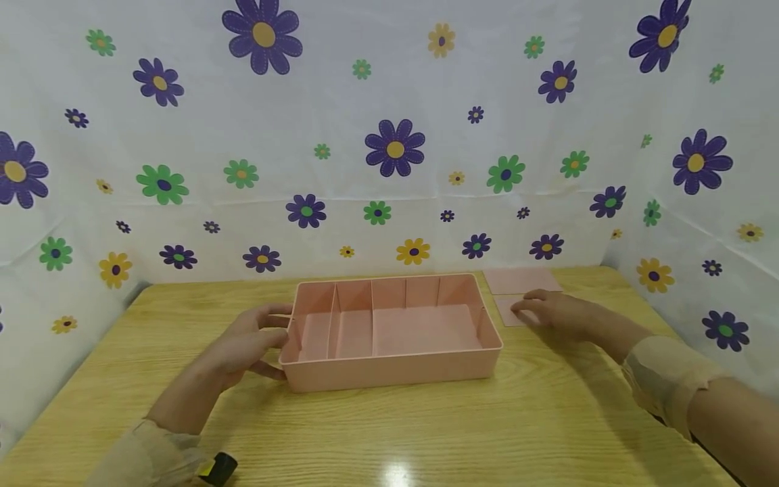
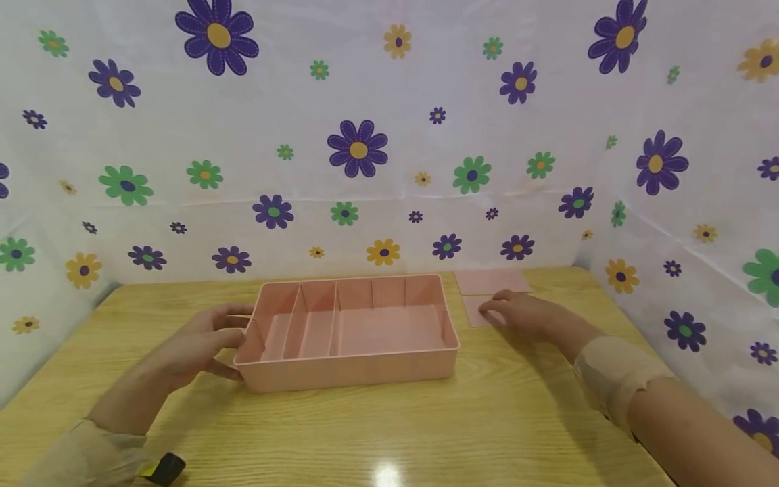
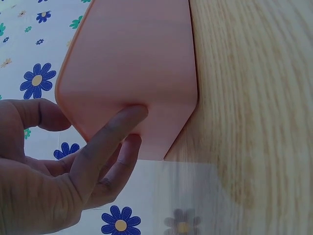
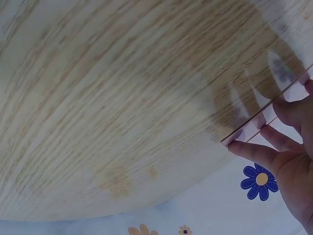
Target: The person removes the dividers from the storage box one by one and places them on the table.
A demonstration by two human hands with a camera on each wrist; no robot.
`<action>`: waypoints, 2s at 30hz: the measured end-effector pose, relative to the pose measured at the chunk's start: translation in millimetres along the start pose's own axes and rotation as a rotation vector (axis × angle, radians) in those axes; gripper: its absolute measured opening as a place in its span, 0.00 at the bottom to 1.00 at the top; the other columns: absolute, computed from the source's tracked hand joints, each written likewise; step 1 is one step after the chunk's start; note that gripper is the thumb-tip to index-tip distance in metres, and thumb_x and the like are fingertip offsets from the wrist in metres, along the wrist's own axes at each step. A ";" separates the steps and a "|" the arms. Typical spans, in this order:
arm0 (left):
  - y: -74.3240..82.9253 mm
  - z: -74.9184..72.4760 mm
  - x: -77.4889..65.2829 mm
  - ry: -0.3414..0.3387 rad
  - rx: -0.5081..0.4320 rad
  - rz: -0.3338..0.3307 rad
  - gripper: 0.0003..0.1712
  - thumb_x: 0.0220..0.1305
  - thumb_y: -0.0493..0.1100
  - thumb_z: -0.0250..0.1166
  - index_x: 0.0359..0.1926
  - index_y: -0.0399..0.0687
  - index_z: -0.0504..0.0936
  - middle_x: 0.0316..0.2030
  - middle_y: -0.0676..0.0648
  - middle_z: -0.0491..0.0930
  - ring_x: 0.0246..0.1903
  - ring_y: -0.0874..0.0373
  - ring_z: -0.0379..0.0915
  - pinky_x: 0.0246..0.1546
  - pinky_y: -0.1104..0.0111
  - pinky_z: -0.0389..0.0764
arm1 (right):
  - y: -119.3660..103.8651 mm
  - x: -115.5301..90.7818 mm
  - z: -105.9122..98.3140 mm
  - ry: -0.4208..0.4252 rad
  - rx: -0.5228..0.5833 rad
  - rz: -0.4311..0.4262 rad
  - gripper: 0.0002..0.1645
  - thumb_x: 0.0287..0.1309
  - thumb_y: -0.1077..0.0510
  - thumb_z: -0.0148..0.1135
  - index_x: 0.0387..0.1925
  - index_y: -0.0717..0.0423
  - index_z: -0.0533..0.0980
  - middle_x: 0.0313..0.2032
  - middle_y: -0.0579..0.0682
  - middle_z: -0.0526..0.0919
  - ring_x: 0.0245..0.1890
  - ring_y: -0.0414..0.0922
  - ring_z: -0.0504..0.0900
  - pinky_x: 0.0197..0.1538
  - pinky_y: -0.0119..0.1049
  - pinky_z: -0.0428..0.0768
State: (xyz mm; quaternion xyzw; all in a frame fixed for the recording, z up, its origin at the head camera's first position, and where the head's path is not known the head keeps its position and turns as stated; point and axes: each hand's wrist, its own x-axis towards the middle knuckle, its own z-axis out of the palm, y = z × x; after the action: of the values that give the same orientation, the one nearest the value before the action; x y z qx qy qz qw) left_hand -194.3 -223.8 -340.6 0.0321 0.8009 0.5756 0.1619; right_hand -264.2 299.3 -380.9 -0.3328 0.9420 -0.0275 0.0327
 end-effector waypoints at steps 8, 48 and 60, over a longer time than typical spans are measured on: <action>-0.1 0.0 0.5 0.008 0.006 0.007 0.32 0.58 0.35 0.52 0.65 0.42 0.57 0.62 0.34 0.59 0.50 0.39 0.69 0.30 0.50 0.82 | -3.3 0.8 -1.2 -0.021 0.001 0.052 0.22 0.65 0.61 0.45 0.59 0.46 0.69 0.57 0.60 0.70 0.54 0.60 0.70 0.55 0.58 0.71; -0.7 3.9 -1.2 0.039 0.000 0.016 0.31 0.59 0.37 0.52 0.64 0.42 0.58 0.62 0.32 0.59 0.50 0.39 0.69 0.28 0.52 0.82 | -238.8 136.4 -30.9 -0.181 0.844 0.408 0.34 0.47 0.48 0.62 0.53 0.62 0.70 0.45 0.56 0.76 0.40 0.48 0.76 0.43 0.40 0.78; 1.6 4.9 -2.6 0.031 -0.002 0.017 0.30 0.60 0.38 0.52 0.64 0.42 0.58 0.62 0.32 0.58 0.50 0.38 0.68 0.27 0.51 0.82 | -253.6 150.9 -25.7 -0.123 0.777 0.402 0.07 0.37 0.66 0.52 0.26 0.59 0.73 0.27 0.50 0.74 0.14 0.40 0.63 0.19 0.32 0.65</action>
State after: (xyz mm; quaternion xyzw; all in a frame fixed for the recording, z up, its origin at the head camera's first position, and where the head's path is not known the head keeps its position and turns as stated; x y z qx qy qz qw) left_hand -190.6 -219.3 -339.9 0.0298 0.8025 0.5782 0.1444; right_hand -224.9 8.1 -343.1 -0.1069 0.9041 -0.3530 0.2159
